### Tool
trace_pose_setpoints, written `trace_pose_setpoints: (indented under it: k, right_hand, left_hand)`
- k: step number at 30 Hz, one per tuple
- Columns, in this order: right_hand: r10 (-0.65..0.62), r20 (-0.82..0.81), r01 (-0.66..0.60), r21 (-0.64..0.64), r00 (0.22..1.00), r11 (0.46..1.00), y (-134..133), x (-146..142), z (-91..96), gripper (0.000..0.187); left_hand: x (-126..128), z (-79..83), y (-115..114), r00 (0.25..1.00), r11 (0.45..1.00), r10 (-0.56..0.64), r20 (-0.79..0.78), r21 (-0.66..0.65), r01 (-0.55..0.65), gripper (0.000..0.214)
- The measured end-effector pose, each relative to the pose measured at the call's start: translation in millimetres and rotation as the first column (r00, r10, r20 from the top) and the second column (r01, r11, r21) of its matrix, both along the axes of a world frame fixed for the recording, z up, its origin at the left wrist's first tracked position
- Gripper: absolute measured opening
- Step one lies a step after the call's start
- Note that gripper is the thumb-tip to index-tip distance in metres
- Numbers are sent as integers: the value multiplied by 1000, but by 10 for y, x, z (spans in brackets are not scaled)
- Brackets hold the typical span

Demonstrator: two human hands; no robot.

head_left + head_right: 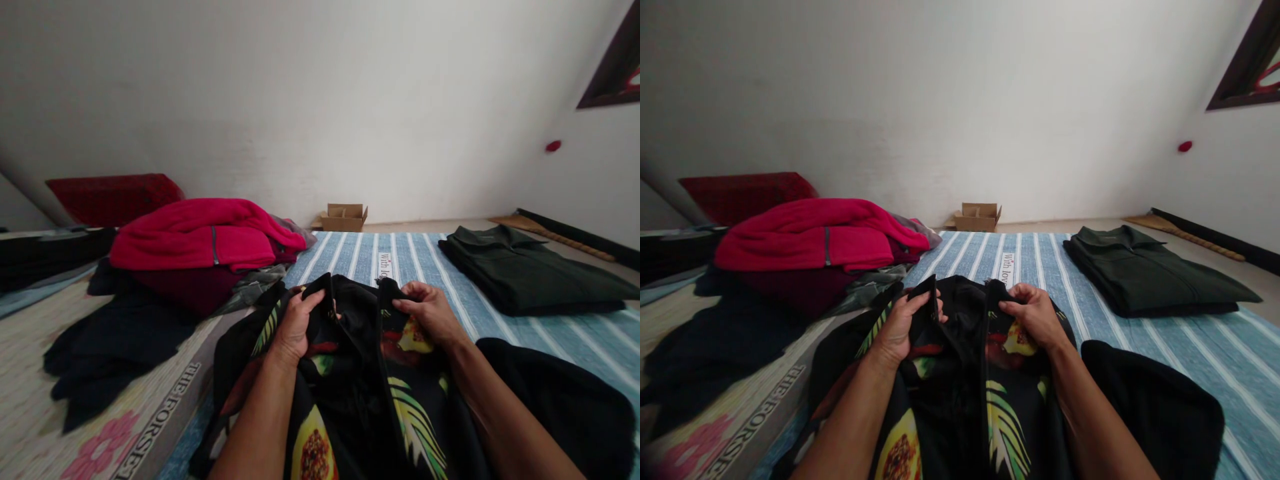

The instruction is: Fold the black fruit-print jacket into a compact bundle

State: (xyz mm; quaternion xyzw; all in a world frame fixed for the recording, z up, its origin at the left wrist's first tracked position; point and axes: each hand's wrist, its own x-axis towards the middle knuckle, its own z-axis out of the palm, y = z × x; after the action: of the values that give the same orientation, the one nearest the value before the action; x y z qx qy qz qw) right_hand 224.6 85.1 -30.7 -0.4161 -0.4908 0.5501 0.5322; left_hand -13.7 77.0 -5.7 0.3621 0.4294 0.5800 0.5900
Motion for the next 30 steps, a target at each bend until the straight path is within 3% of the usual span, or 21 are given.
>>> trace_pose_setpoints:
  k: [8,15,21,30]
  right_hand:
    - [139,-235,-134,36,962,990,-23,70,41,28]
    - [295,-276,-295,43,915,954,-101,11,86,33]
    - [310,-327,-319,26,893,947,-152,-56,133,25]
    - [291,-339,-307,7,895,952,-133,-104,82,16]
  left_hand:
    - [165,111,-86,998,999,-52,-35,-8,51,29]
    - [329,112,-146,988,990,-142,-68,1,142,24]
    - [448,163,-228,973,974,-226,-56,13,227,24]
    - [504,107,-229,980,980,-187,-67,49,191,22]
